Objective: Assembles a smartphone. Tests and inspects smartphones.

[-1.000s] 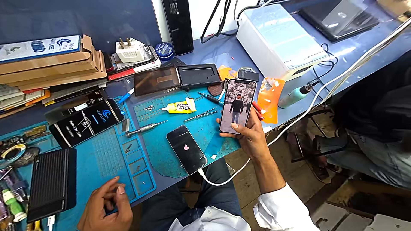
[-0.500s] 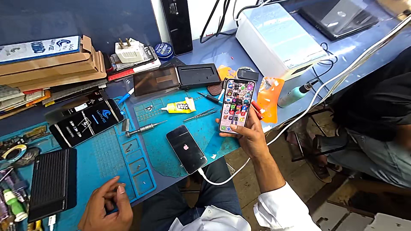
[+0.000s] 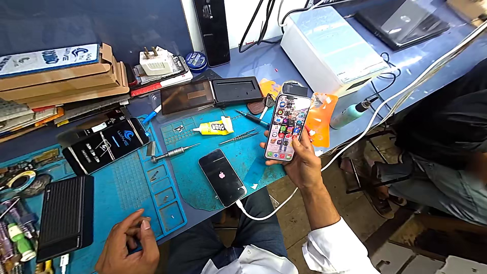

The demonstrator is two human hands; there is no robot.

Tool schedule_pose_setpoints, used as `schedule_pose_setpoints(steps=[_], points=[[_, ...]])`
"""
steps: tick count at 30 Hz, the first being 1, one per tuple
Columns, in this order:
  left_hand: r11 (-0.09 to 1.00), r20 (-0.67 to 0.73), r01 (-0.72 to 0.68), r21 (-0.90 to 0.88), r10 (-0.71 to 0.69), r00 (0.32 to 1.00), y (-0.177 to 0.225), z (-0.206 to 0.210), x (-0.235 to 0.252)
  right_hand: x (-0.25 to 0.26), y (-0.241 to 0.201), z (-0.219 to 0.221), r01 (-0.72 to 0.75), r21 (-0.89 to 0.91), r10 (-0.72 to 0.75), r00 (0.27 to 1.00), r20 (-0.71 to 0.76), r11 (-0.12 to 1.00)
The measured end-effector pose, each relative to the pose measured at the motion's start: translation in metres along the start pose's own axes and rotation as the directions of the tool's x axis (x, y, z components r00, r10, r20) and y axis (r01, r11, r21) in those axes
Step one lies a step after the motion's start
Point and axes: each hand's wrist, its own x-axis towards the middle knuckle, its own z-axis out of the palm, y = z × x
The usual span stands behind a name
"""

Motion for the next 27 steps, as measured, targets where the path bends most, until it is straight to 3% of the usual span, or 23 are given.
schedule_pose_setpoints(steps=[5, 11, 18, 27], points=[[1.0, 0.001, 0.004, -0.005, -0.004, 1.0, 0.0, 0.0, 0.001, -0.001, -0.007, -0.008, -0.061, 0.149, 0.051, 0.997, 0.066, 0.987], [1.0, -0.034, 0.013, 0.028, -0.012, 0.999, 0.001, 0.0, -0.001, 0.002, -0.01, -0.012, -0.122, 0.347, 0.122, 0.992, 0.021, 0.93], [0.999, -0.048, 0.03, 0.039, -0.029, 0.998, 0.0, 0.001, -0.003, 0.0, -0.01, -0.009, -0.104, 0.361, 0.132, 0.99, -0.051, 0.927], [0.998, -0.045, 0.056, 0.044, -0.054, 0.998, 0.0, 0.0, -0.004, 0.002, -0.009, -0.004, -0.046, 0.245, 0.076, 0.991, -0.112, 0.969]])
